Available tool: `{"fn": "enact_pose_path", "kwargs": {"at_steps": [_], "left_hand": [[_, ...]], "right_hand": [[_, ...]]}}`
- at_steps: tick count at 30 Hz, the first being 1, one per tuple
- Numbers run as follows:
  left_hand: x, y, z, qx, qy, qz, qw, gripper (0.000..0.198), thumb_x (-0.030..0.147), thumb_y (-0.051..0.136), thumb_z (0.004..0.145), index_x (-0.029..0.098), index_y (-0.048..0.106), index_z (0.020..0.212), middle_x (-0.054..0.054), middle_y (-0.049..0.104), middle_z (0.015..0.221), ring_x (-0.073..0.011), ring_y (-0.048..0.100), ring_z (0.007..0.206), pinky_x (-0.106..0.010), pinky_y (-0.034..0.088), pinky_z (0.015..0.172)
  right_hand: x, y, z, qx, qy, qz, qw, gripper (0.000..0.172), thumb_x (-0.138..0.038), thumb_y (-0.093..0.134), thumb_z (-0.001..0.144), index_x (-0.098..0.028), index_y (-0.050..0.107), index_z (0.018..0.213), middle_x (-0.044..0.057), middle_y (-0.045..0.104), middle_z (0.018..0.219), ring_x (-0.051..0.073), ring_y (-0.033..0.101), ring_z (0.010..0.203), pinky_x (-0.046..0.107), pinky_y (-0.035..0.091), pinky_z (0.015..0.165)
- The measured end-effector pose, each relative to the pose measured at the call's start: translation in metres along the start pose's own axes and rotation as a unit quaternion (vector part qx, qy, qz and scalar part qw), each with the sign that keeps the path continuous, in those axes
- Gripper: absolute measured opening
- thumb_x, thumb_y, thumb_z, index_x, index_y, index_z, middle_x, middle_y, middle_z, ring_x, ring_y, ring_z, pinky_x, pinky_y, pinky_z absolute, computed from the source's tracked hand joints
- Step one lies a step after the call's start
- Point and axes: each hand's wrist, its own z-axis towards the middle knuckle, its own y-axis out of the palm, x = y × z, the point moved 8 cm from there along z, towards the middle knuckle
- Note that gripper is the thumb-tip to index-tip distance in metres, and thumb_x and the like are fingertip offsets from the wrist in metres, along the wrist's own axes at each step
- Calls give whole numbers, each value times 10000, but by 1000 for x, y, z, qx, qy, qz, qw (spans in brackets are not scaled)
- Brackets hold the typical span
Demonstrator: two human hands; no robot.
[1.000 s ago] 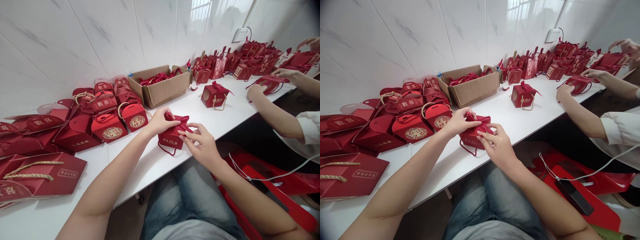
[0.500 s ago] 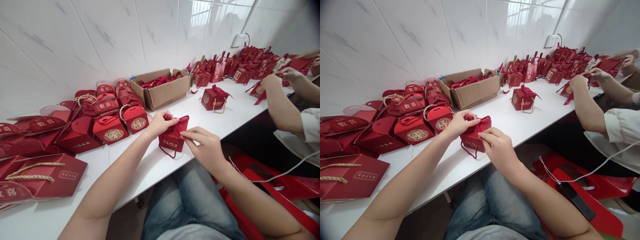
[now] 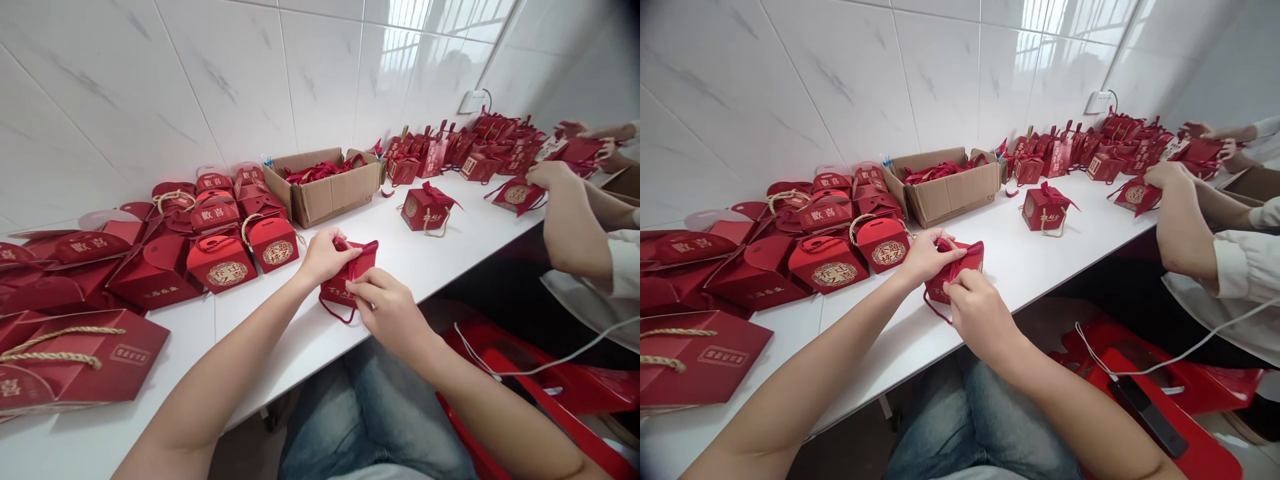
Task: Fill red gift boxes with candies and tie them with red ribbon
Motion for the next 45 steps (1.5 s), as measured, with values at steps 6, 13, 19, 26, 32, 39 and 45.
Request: {"fn": "enact_pose_path", "kwargs": {"at_steps": [6,13,19,26,32,39,45], "left_hand": [[0,-1,2,-17,14,6,1000,317,367,756,618,185,500,652,2,601,652,-184,581,725,-335,455,729],[4,0,1,-91,14,-29,995,355,424,763,613,174,543,738,-12,620,754,-160,566,696,-294,445,668],[-8,-3,3,-94,-75,-127,985,423,528,732,619,160,526,643,-25,640,850,-136,565,716,-259,420,658],[-7,0,1,-123,-97,-176,972,429,480,776,586,143,510,600,-42,642,852,-115,561,671,-254,418,642],[-4,5,-2,-148,-90,-202,964,459,433,820,536,154,457,561,-31,638,851,-129,563,710,-274,431,686],[-7,7,-1,-154,-94,-214,960,558,378,847,479,162,333,487,-67,606,1023,-164,563,817,-342,427,828],[-13,8,0,-154,-105,-222,957,540,329,847,476,161,335,489,-84,596,1078,-184,559,862,-368,403,869]], "right_hand": [[2,-4,1,-22,-8,64,998,201,-145,514,888,-170,706,835,79,642,792,171,616,720,302,535,675],[44,-47,22,71,36,70,994,151,-285,603,861,-189,689,940,76,637,853,182,594,777,341,505,714],[83,-8,35,-54,45,107,992,282,-266,618,826,-180,618,1095,103,664,1020,207,615,873,313,501,643],[81,6,42,-138,36,171,975,191,-238,563,854,-153,643,1005,16,622,702,109,507,579,240,438,571],[88,12,43,-193,39,195,961,185,-253,524,871,-160,653,965,10,617,674,112,504,585,231,409,571],[89,10,42,-195,-6,184,963,173,-172,513,857,-152,665,938,22,650,717,105,518,595,225,404,583],[89,7,36,-176,-32,186,966,179,-169,498,873,-163,660,950,47,684,803,117,562,650,234,436,616]]}}
